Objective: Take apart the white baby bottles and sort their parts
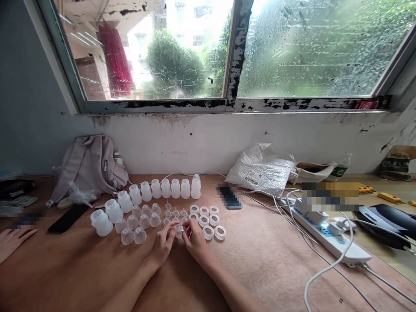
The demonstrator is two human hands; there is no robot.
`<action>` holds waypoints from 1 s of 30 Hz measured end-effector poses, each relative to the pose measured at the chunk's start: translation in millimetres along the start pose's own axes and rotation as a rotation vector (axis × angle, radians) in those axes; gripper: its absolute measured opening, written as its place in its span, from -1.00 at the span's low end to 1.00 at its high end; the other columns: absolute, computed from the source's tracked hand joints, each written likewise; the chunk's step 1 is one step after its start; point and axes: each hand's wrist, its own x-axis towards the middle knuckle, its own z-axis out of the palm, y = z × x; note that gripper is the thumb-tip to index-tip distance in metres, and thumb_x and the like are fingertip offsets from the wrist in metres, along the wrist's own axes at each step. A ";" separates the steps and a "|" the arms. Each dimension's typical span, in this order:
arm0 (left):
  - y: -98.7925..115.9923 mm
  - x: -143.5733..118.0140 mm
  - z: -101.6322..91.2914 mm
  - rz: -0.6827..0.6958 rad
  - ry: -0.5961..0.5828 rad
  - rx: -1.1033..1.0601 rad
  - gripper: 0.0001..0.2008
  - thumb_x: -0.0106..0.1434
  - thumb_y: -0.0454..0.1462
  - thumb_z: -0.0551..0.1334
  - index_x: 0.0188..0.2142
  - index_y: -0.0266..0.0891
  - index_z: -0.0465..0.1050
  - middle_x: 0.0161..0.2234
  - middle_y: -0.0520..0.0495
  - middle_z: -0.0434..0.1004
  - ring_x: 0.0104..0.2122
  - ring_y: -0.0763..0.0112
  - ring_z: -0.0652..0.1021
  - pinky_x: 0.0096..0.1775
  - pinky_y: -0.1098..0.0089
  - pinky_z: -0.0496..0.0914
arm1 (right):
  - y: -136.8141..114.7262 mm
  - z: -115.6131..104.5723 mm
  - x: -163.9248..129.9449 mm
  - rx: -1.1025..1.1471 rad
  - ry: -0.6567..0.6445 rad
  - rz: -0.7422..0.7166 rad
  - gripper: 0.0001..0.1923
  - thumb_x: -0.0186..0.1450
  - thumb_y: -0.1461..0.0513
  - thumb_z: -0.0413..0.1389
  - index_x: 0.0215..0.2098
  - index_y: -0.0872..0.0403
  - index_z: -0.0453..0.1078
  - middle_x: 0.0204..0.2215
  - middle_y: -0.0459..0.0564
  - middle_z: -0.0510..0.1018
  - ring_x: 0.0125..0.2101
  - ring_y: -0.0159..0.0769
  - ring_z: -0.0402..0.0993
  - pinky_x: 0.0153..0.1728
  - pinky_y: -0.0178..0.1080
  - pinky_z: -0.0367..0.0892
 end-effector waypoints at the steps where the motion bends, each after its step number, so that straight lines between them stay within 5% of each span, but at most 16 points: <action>1: 0.3 0.6 -0.2 -0.036 0.010 -0.058 -0.65 0.24 -0.12 -0.06 -0.10 -0.24 0.27 -0.54 0.02 0.44 -0.53 0.42 0.49 -0.45 0.45 0.35 | -0.5 -0.7 -0.1 0.002 0.002 -0.028 -0.94 0.15 0.34 -0.05 -0.40 0.06 0.19 -0.46 -0.07 0.31 -0.52 -0.39 0.25 -0.51 -0.33 0.23; 5: -0.1 4.1 -1.4 -0.152 0.048 -0.238 -0.58 0.19 -0.06 0.01 -0.09 -0.30 0.28 -0.55 0.02 0.38 -0.59 0.47 0.42 -0.54 0.49 0.30 | -5.6 -3.1 -2.0 0.026 0.003 -0.142 -0.91 0.19 0.35 -0.09 -0.37 0.05 0.20 -0.43 -0.05 0.31 -0.47 -0.37 0.28 -0.44 -0.30 0.30; 13: -0.2 8.2 -4.4 -0.183 -0.068 -0.448 -0.69 0.05 -0.08 0.19 -0.36 -0.31 0.39 -0.45 -0.01 0.36 -0.52 0.51 0.34 -0.60 0.53 0.24 | -9.2 -6.6 -5.0 -0.002 -0.036 -0.213 -0.75 0.12 0.42 -0.09 -0.27 0.04 0.21 -0.37 -0.03 0.34 -0.38 -0.32 0.32 -0.36 -0.25 0.32; 30: -5.8 6.8 -3.3 -0.166 -0.062 -0.407 -0.67 0.06 -0.06 0.18 -0.34 -0.30 0.33 -0.61 0.07 0.29 -0.61 0.53 0.33 -0.59 0.51 0.23 | -0.4 -14.1 -0.8 -0.072 0.043 -0.185 -0.56 -0.02 0.47 -0.13 -0.19 0.04 0.21 -0.36 -0.03 0.38 -0.34 -0.30 0.35 -0.31 -0.23 0.32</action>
